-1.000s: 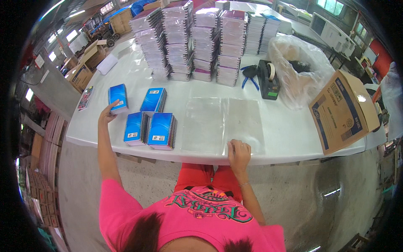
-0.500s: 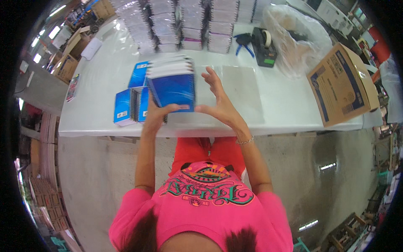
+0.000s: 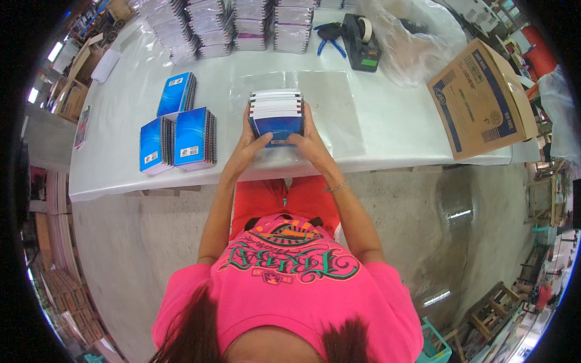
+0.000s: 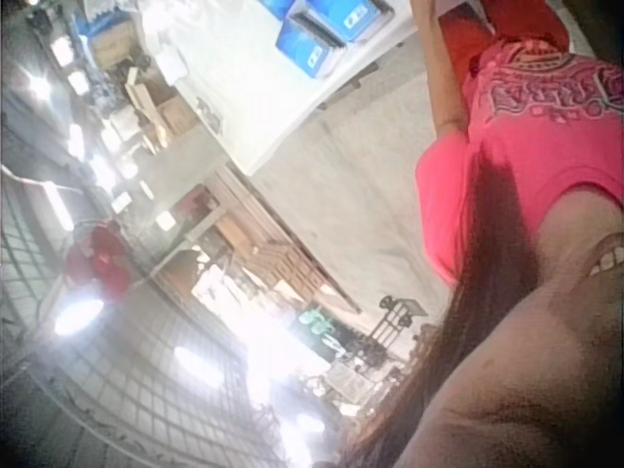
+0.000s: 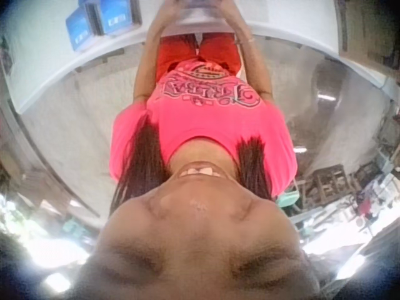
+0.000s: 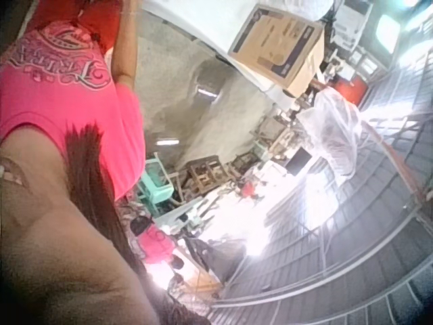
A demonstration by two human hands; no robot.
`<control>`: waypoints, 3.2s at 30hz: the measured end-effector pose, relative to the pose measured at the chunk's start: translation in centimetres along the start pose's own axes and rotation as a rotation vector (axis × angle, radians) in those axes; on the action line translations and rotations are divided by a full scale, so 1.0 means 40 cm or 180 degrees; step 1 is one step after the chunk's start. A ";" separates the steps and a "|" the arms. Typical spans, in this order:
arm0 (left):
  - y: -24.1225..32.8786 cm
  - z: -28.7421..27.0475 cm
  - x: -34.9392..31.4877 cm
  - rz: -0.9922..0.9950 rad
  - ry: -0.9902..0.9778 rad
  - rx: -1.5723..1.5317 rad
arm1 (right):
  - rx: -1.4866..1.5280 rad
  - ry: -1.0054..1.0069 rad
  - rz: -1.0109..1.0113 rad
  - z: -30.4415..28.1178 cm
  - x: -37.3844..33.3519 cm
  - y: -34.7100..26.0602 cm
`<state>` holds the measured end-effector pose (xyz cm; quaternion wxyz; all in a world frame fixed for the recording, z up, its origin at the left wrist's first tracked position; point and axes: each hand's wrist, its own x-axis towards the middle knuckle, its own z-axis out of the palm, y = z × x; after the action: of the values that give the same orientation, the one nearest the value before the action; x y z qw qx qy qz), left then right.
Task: The person places stacks of spiral-bound notebooks into clear plastic bags, folds the bag edges, and seals them with tape. The person repeats this process for multiple stacks, moving each sealed package aside after completion.
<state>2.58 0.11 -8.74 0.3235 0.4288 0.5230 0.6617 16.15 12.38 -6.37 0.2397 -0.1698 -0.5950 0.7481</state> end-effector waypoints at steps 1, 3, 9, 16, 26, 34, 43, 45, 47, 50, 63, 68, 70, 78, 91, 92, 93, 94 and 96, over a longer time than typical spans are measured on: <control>0.001 0.001 -0.003 -0.0070 -0.0012 0.0066 | 0.0047 0.0071 0.0079 0.008 -0.002 -0.005; 0.007 -0.010 -0.007 -0.0034 -0.0130 0.0301 | 0.0196 -0.0034 0.0135 0.001 -0.008 -0.005; 0.014 -0.022 -0.026 0.0255 -0.0266 0.1035 | -0.0201 -0.0451 -0.0207 -0.044 -0.007 0.039; 0.007 -0.018 -0.024 0.0248 -0.0065 0.0807 | -0.0879 -0.0935 -0.0314 -0.085 0.007 0.034; 0.015 -0.043 -0.015 0.0038 -0.0131 0.0726 | -0.1311 -0.0746 -0.0640 -0.094 0.001 0.038; 0.046 -0.016 0.007 0.0082 0.0178 0.0933 | -0.0869 -0.0455 -0.0467 -0.092 0.009 0.036; 0.082 0.015 0.148 -0.1310 0.0322 0.0118 | -0.0320 -0.0271 0.0854 -0.149 0.098 -0.107; 0.079 0.022 0.153 -0.1524 0.0363 -0.0007 | -0.0346 -0.0188 0.1054 -0.155 0.103 -0.103; 0.045 0.002 0.174 -0.1680 0.0260 -0.0021 | -0.0328 -0.0150 0.1127 -0.154 0.114 -0.086; 0.021 -0.005 0.170 -0.1820 0.0237 0.0102 | -0.0582 -0.0067 0.1179 -0.140 0.112 -0.079; -0.024 0.000 0.169 -0.1505 0.0644 0.0176 | -0.1034 0.0076 0.0855 -0.115 0.091 -0.043; -0.056 -0.022 0.176 -0.1487 0.0619 0.0452 | -0.1212 0.0000 0.0930 -0.109 0.099 -0.047; -0.052 -0.024 0.173 -0.1451 0.0501 0.0331 | -0.1263 0.0293 0.0871 -0.096 0.098 -0.044; -0.042 -0.037 0.163 -0.1051 0.0670 0.1349 | -0.1655 0.0169 0.0707 -0.149 0.111 -0.036; -0.066 -0.068 0.129 -0.0635 0.1709 0.3968 | -0.4311 0.1776 0.0408 -0.283 0.143 0.043; -0.045 -0.059 0.131 -0.0745 0.1646 0.3929 | -0.4167 0.1664 0.0411 -0.291 0.143 0.044; -0.026 -0.054 0.130 -0.0738 0.1717 0.3733 | -0.4168 0.1726 0.0283 -0.289 0.139 0.043; -0.007 -0.049 0.127 -0.0729 0.1784 0.3535 | -0.4168 0.1791 0.0154 -0.288 0.133 0.043; 0.003 -0.061 0.122 -0.0753 0.1874 0.3289 | -0.4203 0.2024 0.0210 -0.269 0.122 0.031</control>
<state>-1.69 3.36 -7.69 -0.0134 0.2682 0.8883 0.3725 17.72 23.59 -9.95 0.2259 -0.5055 -0.8181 0.1552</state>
